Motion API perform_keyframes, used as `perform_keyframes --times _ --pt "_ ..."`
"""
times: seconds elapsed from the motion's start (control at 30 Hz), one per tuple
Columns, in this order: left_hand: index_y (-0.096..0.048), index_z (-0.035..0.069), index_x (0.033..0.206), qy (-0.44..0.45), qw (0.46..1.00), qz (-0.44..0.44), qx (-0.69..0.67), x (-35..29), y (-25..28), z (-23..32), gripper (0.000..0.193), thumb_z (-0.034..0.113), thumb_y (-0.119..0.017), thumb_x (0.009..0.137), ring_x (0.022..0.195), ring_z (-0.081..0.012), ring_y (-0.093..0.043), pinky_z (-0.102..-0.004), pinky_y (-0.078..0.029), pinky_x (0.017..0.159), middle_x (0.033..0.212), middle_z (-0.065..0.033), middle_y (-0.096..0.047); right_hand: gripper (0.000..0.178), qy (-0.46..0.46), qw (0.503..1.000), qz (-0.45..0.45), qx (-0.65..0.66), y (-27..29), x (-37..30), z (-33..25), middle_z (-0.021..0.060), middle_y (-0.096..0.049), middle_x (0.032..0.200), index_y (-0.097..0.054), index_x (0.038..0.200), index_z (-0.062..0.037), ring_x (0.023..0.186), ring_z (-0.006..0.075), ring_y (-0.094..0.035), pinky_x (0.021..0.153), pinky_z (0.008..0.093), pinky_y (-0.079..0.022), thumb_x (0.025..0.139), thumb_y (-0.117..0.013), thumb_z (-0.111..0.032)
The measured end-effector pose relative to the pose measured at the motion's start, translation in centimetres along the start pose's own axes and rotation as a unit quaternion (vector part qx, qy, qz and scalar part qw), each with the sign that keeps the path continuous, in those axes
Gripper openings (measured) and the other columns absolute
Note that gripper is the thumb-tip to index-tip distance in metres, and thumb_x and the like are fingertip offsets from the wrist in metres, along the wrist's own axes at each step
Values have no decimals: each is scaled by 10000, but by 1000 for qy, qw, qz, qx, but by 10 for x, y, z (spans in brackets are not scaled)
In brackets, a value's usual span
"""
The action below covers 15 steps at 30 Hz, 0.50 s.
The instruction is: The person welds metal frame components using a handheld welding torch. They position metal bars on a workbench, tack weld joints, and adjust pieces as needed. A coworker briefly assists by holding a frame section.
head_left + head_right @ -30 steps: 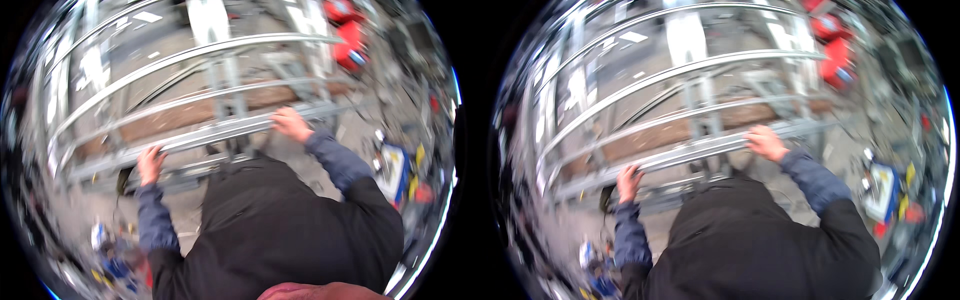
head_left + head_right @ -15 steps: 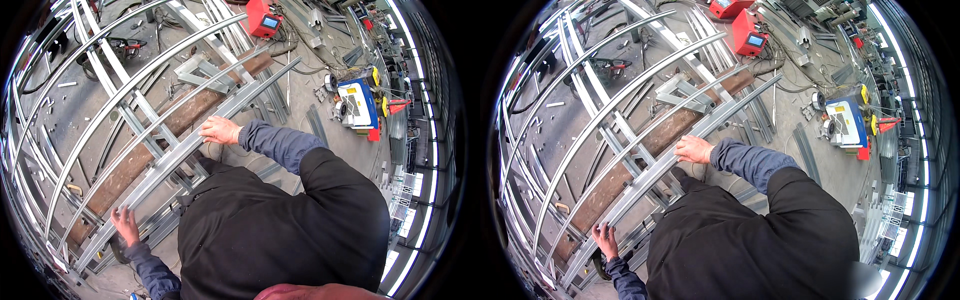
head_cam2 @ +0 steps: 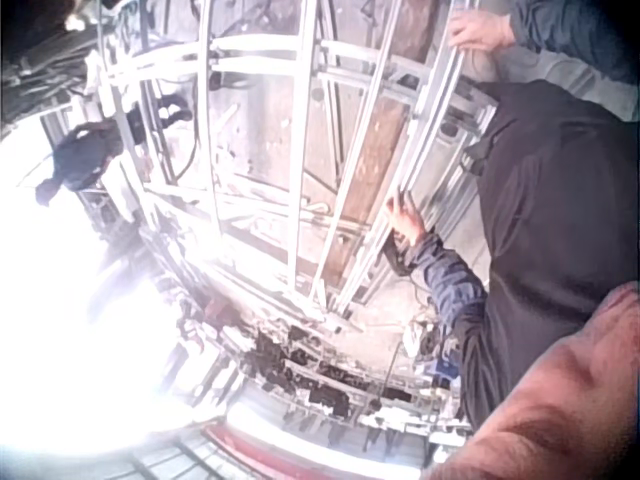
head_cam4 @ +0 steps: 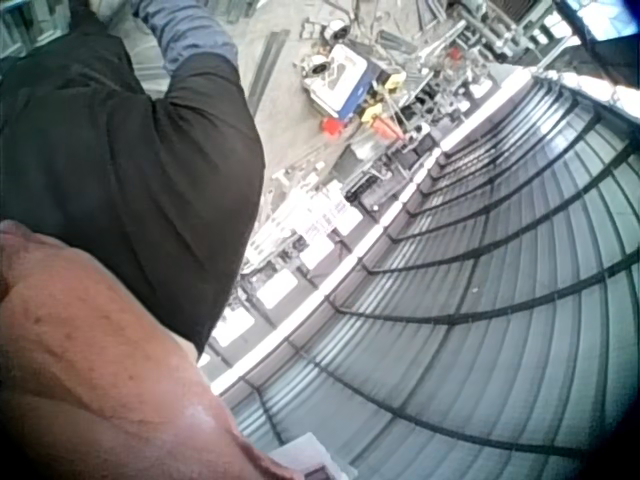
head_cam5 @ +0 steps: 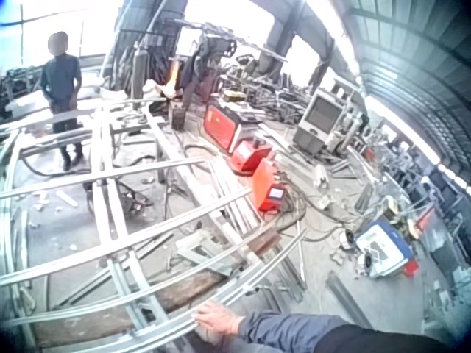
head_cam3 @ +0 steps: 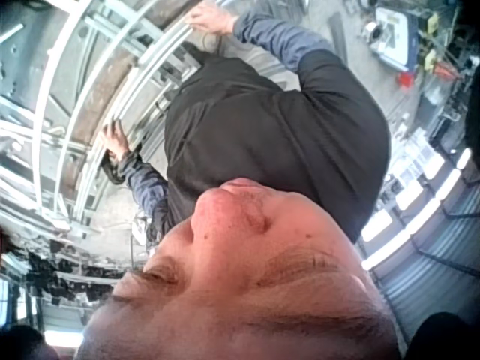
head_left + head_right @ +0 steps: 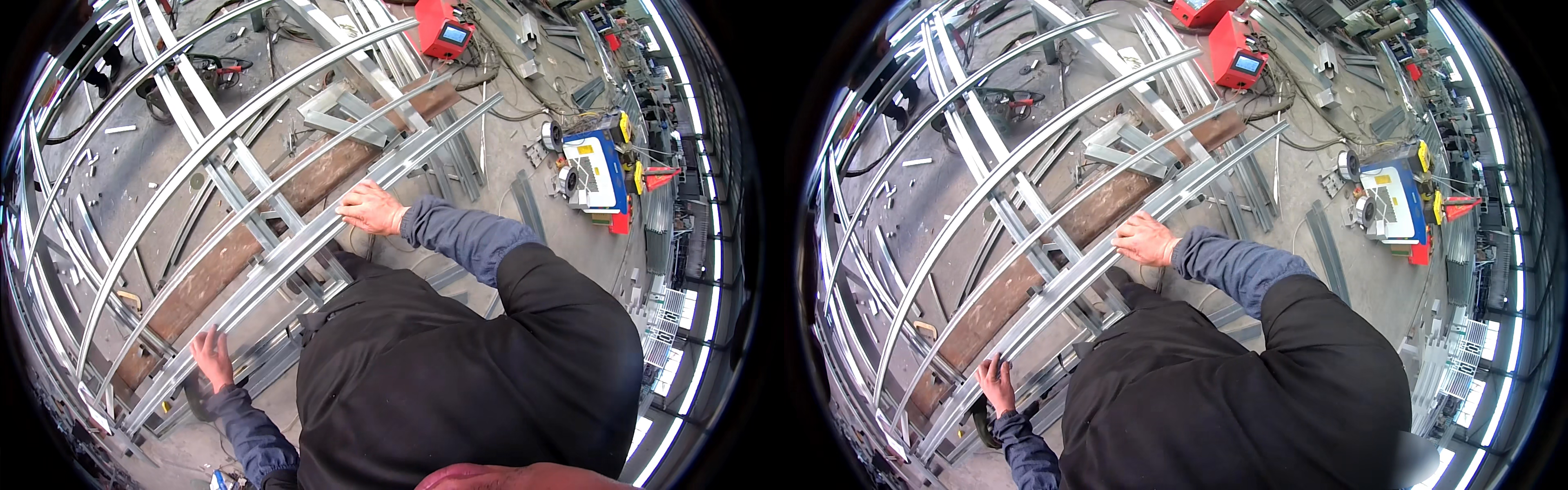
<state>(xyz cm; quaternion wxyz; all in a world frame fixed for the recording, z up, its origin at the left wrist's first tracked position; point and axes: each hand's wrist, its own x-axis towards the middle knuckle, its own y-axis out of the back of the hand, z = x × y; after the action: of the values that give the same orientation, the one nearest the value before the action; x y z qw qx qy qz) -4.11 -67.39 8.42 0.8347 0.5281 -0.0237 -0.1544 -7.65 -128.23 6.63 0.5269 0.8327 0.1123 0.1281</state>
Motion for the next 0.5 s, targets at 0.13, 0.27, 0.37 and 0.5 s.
perform_keyframes --times 0.13,0.27,0.37,0.5 --pt "-778 100 1383 -22 999 -14 34 -3 6 3 485 221 -859 921 1222 -374 -587 -500 -457 1107 1249 -133 -677 366 -5 1000 -7 -23 3 -3 -6 39 -679 1242 -732 1334 -140 1233 285 -622 1092 468 -477 1035 -739 -350" --pt "-747 89 1438 -22 998 -15 59 -5 5 9 609 212 -901 861 1232 -373 -586 -504 -473 1095 1295 -128 -655 517 2 999 -10 -31 6 -9 -9 79 -647 1350 -681 1441 -110 1262 324 -598 1108 480 -468 1014 -758 -391" --pt "-754 89 1416 -19 997 -8 70 -4 3 9 583 167 -889 854 1167 -352 -603 -486 -491 1054 1194 -109 -668 527 8 999 -28 -34 11 -5 -9 86 -664 1315 -688 1443 -102 1226 335 -606 1088 478 -479 1012 -757 -397" --pt "-753 125 1403 -35 996 5 85 -3 1 7 578 177 -897 845 1154 -341 -612 -476 -498 1032 1170 -96 -674 426 -23 994 -103 -21 23 30 -4 80 -682 1200 -730 1369 -118 1123 316 -627 1006 468 -502 1010 -758 -346"
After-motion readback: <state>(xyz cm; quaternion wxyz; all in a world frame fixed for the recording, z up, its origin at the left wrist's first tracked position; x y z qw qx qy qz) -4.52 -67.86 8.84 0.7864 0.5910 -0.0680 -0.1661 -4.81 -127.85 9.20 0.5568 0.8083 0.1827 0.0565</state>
